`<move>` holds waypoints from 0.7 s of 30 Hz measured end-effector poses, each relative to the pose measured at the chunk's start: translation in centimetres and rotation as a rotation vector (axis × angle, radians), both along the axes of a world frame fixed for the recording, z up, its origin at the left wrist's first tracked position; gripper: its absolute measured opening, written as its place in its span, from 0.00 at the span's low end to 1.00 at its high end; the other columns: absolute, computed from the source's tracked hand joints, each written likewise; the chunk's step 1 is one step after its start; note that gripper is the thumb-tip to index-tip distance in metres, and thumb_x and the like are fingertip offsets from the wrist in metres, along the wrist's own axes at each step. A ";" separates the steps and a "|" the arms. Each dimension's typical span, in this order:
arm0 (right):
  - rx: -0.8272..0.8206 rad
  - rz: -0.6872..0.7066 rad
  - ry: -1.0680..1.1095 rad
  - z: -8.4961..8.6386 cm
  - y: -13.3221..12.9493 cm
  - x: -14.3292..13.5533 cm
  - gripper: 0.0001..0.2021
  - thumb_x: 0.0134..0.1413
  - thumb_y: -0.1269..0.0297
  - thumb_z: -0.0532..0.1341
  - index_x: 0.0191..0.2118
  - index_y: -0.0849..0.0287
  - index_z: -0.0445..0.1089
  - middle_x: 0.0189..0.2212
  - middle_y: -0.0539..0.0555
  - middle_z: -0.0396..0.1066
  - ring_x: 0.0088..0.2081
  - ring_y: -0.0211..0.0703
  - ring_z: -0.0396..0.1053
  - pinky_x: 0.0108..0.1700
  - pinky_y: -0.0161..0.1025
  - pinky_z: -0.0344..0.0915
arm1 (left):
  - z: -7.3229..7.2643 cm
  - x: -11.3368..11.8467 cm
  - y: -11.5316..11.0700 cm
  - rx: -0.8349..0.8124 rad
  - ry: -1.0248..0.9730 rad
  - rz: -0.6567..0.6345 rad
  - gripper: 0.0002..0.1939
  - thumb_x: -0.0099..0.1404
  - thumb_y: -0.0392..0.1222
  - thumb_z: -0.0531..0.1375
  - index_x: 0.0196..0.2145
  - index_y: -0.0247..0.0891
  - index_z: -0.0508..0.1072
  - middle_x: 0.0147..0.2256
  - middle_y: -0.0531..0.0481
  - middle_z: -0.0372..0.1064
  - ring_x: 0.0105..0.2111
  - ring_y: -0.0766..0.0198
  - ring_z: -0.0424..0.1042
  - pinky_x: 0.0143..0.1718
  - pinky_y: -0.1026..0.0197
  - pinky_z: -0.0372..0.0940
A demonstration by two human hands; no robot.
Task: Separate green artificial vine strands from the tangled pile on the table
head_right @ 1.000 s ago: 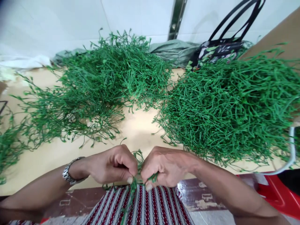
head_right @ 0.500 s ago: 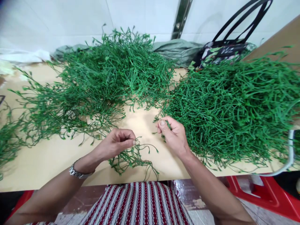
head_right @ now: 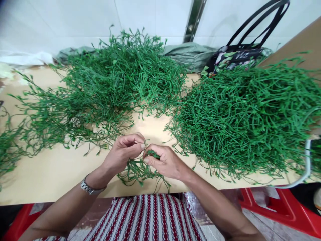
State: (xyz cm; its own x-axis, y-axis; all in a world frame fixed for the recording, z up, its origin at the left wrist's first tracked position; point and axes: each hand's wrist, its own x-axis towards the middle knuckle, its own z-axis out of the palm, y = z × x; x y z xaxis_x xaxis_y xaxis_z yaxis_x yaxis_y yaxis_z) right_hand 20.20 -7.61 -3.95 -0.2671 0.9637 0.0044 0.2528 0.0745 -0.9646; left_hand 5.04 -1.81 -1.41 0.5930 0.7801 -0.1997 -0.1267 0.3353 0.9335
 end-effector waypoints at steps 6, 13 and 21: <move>0.053 0.040 0.045 -0.1 0.4 -0.3 0.19 0.59 0.52 0.49 0.27 0.62 0.62 0.22 0.49 0.61 0.24 0.32 0.57 0.27 0.31 0.54 | -0.8 0.0 -0.4 -0.234 -0.268 -0.031 0.10 0.52 0.42 0.63 0.25 0.33 0.66 0.23 0.51 0.69 0.13 0.77 0.51 0.15 0.69 0.43; 0.375 0.187 -0.299 0.5 0.7 0.7 0.13 0.59 0.66 0.49 0.23 0.60 0.59 0.20 0.48 0.56 0.24 0.35 0.55 0.28 0.34 0.54 | -1.0 -0.6 0.8 -0.284 -0.200 0.004 0.11 0.53 0.39 0.62 0.24 0.35 0.61 0.11 0.59 0.57 0.11 0.76 0.51 0.14 0.71 0.43; 0.543 -0.461 -0.228 4.1 0.6 3.8 0.08 0.59 0.64 0.51 0.32 0.56 0.64 0.40 0.56 0.66 0.38 0.42 0.66 0.37 0.41 0.64 | -0.5 -0.6 1.4 -0.174 -0.041 0.097 0.08 0.52 0.38 0.61 0.25 0.34 0.63 0.24 0.50 0.71 0.16 0.72 0.63 0.18 0.67 0.58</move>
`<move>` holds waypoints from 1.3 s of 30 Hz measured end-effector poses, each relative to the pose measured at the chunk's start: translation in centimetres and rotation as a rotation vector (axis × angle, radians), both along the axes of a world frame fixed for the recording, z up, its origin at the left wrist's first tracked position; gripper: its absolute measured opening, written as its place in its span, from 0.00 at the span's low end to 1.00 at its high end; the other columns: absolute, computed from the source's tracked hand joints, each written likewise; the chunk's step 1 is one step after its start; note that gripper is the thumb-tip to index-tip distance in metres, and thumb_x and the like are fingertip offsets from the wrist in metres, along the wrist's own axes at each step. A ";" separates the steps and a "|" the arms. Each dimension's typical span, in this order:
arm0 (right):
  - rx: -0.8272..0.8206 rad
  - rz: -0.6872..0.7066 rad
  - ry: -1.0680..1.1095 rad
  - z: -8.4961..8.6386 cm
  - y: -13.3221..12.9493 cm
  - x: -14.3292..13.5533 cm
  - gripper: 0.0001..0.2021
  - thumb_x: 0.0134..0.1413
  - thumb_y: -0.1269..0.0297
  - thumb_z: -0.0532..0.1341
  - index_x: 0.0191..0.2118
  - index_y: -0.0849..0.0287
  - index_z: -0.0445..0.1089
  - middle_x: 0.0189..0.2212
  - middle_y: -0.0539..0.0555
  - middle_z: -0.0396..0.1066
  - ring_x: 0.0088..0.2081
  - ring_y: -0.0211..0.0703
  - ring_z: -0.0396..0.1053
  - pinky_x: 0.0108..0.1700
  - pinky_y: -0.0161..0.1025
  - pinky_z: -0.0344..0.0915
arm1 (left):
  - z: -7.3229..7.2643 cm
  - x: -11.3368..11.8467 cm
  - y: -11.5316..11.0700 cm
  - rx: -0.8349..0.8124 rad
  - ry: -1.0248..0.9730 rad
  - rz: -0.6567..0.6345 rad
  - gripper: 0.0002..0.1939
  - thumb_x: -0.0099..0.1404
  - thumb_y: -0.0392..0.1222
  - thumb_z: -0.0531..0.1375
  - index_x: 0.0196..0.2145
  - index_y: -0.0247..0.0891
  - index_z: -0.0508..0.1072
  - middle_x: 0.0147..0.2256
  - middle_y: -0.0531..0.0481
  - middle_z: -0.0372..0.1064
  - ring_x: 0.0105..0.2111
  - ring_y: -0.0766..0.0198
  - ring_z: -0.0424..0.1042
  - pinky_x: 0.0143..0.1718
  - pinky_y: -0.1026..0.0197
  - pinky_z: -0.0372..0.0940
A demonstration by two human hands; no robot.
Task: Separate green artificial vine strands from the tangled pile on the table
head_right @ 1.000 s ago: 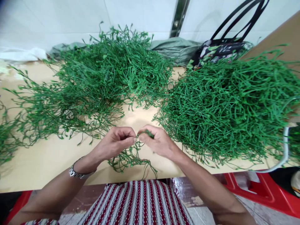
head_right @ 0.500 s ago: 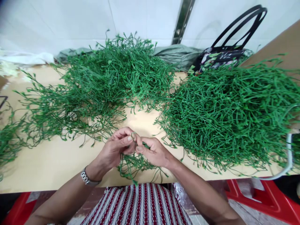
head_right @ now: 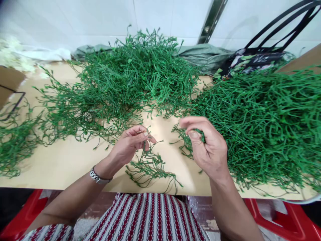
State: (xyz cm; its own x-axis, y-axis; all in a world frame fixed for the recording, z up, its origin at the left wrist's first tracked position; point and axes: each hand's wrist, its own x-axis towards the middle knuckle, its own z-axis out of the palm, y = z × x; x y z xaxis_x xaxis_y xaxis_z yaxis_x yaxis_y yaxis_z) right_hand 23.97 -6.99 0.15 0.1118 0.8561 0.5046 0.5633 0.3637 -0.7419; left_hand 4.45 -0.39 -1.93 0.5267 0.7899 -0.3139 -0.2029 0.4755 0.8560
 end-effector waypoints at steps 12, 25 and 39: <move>-0.320 0.230 -0.437 -3.4 -0.4 -5.4 0.09 0.54 0.64 0.58 0.40 0.60 0.64 0.37 0.56 0.69 0.37 0.44 0.68 0.39 0.39 0.64 | -0.4 0.9 0.6 0.083 0.062 0.067 0.08 0.52 0.39 0.60 0.22 0.34 0.65 0.19 0.56 0.59 0.19 0.72 0.60 0.19 0.68 0.55; -0.139 0.129 -0.183 -4.0 -0.1 -4.4 0.06 0.55 0.66 0.57 0.36 0.61 0.69 0.27 0.52 0.65 0.29 0.37 0.64 0.31 0.34 0.61 | -0.3 -1.1 -2.8 0.856 0.599 -0.047 0.03 0.57 0.36 0.56 0.26 0.35 0.68 0.26 0.51 0.65 0.30 0.64 0.64 0.36 0.60 0.57; -0.158 0.289 -0.096 -5.0 -0.1 -4.0 0.13 0.52 0.65 0.59 0.44 0.60 0.66 0.30 0.53 0.64 0.32 0.38 0.64 0.33 0.35 0.62 | -1.0 -0.4 -2.7 0.354 0.267 -0.077 0.04 0.54 0.34 0.54 0.23 0.33 0.65 0.23 0.55 0.60 0.24 0.71 0.57 0.28 0.67 0.55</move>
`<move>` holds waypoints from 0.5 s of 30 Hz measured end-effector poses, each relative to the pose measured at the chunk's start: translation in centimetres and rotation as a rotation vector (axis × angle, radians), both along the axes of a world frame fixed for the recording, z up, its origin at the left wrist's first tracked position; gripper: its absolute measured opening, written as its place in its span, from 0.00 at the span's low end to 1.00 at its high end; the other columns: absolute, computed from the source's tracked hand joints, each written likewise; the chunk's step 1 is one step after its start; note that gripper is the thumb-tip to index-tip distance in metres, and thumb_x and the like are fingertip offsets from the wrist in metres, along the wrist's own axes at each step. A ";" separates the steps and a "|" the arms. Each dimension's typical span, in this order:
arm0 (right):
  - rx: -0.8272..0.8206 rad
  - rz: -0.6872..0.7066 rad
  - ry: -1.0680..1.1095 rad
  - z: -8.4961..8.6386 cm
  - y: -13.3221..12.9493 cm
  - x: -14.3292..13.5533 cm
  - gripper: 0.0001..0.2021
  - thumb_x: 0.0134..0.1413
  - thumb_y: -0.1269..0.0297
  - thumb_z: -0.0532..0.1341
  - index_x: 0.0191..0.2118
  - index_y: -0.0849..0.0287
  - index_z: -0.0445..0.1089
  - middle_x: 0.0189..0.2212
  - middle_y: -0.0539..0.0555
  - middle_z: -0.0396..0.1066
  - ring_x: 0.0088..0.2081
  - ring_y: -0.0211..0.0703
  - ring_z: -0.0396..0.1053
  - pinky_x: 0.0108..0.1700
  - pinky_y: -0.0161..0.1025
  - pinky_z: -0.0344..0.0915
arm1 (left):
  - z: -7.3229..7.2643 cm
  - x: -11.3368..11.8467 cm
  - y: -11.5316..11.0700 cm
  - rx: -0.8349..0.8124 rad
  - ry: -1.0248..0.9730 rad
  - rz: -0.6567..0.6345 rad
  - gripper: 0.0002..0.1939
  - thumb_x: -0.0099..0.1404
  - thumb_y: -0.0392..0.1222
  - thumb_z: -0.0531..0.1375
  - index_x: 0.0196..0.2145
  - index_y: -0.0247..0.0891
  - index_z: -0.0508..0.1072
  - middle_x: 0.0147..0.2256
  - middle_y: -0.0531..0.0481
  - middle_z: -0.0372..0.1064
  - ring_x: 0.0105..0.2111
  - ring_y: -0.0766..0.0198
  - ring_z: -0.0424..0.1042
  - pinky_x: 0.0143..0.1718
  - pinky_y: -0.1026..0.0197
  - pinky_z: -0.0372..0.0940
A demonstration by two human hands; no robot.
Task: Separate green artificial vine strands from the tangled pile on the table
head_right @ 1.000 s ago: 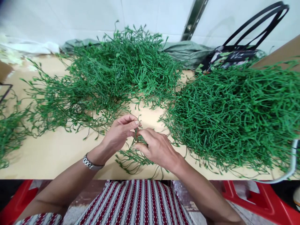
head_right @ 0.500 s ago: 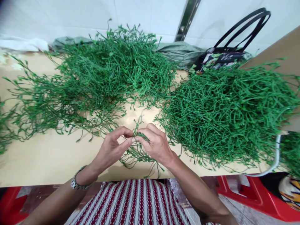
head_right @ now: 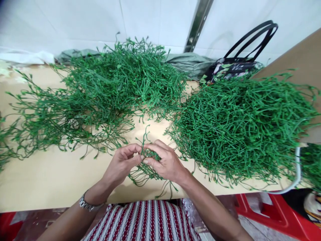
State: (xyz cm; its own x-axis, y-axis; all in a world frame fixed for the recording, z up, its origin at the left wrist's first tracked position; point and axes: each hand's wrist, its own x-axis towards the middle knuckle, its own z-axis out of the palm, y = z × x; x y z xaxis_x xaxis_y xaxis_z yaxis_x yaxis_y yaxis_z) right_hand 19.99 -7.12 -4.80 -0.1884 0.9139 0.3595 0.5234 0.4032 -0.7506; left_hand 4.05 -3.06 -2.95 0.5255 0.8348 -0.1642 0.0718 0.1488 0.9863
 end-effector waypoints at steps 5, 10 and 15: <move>0.029 -0.001 -0.041 0.6 0.0 -0.1 0.07 0.53 0.68 0.58 0.39 0.60 0.67 0.31 0.54 0.63 0.34 0.40 0.63 0.35 0.37 0.62 | 0.6 0.0 0.2 0.028 0.054 -0.038 0.05 0.54 0.34 0.53 0.21 0.33 0.63 0.21 0.56 0.56 0.23 0.71 0.55 0.26 0.67 0.53; 0.079 -0.051 -0.139 0.9 0.1 -0.1 0.05 0.53 0.67 0.57 0.36 0.61 0.65 0.38 0.58 0.61 0.42 0.45 0.60 0.42 0.42 0.61 | 0.8 0.4 0.4 0.048 0.043 -0.038 0.04 0.55 0.34 0.52 0.23 0.34 0.61 0.20 0.57 0.51 0.22 0.72 0.50 0.23 0.67 0.49; 0.119 -0.037 -0.225 0.6 0.2 -0.2 0.04 0.55 0.65 0.55 0.34 0.61 0.63 0.38 0.59 0.64 0.41 0.46 0.60 0.42 0.43 0.58 | 0.6 0.2 0.8 0.081 0.057 -0.103 0.05 0.56 0.34 0.51 0.24 0.35 0.60 0.21 0.57 0.51 0.23 0.71 0.51 0.25 0.67 0.50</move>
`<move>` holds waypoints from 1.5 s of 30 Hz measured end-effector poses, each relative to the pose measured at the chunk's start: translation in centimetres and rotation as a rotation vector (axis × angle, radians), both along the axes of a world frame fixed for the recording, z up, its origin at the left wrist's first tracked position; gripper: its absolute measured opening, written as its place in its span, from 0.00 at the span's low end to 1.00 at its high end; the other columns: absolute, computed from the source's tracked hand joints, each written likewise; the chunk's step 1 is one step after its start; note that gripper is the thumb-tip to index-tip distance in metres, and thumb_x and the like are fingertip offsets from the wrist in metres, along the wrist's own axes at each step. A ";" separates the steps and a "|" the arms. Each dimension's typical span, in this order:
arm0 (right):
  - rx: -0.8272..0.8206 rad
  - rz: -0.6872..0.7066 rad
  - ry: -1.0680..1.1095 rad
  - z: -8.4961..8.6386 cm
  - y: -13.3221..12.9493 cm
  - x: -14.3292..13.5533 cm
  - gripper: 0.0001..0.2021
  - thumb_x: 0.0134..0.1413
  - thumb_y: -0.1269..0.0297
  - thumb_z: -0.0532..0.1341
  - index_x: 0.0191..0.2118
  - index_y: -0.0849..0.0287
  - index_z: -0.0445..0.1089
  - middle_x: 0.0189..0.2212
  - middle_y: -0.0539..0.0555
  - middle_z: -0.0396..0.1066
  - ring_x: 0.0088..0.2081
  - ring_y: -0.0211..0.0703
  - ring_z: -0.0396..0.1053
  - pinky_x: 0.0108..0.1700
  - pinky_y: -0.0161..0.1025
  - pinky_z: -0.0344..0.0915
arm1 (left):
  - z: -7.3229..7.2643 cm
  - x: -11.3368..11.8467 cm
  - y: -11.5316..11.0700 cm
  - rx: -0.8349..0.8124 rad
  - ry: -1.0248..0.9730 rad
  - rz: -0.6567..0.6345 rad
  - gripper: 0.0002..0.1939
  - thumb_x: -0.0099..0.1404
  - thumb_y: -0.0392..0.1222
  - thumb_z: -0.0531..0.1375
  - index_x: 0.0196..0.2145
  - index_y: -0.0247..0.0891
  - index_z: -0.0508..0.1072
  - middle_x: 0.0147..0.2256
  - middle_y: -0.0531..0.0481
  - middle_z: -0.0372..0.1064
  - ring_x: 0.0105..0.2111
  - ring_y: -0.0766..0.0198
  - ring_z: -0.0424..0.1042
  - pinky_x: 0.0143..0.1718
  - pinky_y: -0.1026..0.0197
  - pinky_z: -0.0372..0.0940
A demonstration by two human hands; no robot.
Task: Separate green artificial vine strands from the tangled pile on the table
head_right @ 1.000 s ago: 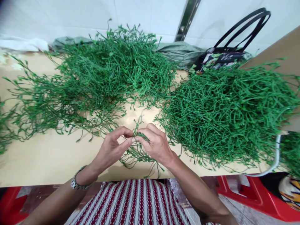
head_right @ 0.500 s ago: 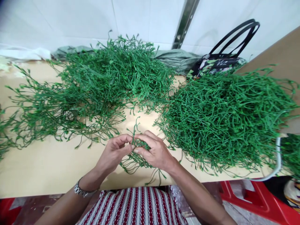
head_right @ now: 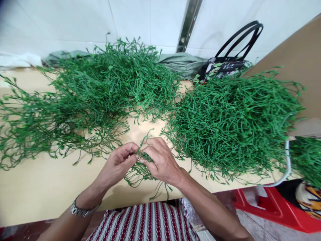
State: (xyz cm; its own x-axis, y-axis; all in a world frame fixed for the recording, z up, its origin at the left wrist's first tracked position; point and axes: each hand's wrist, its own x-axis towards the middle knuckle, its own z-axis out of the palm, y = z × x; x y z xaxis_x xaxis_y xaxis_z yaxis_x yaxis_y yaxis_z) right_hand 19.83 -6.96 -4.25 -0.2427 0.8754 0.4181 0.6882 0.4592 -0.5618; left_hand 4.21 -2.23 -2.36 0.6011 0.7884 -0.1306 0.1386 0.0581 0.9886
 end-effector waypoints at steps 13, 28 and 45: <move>-0.092 -0.010 0.208 0.1 -0.1 -0.4 0.04 0.58 0.67 0.51 0.36 0.60 0.61 0.34 0.57 0.65 0.38 0.43 0.63 0.39 0.40 0.61 | 0.6 -0.2 0.3 0.095 0.137 -0.124 0.07 0.57 0.37 0.54 0.22 0.35 0.60 0.20 0.57 0.51 0.23 0.72 0.50 0.24 0.68 0.49; -0.058 0.001 -0.081 -0.3 -0.9 0.2 0.04 0.57 0.68 0.51 0.33 0.61 0.60 0.28 0.56 0.64 0.31 0.43 0.60 0.34 0.39 0.58 | 0.8 -0.3 0.4 0.418 0.446 -0.248 0.10 0.54 0.32 0.48 0.17 0.36 0.53 0.17 0.58 0.43 0.19 0.72 0.47 0.21 0.66 0.42; -0.246 0.563 -0.213 3.0 -0.6 2.0 0.07 0.34 0.76 0.47 0.22 0.57 0.55 0.19 0.49 0.58 0.24 0.38 0.56 0.31 0.36 0.56 | 3.2 -1.0 0.0 0.873 0.337 -0.798 0.07 0.47 0.27 0.50 0.19 0.38 0.58 0.16 0.53 0.60 0.19 0.66 0.57 0.24 0.61 0.52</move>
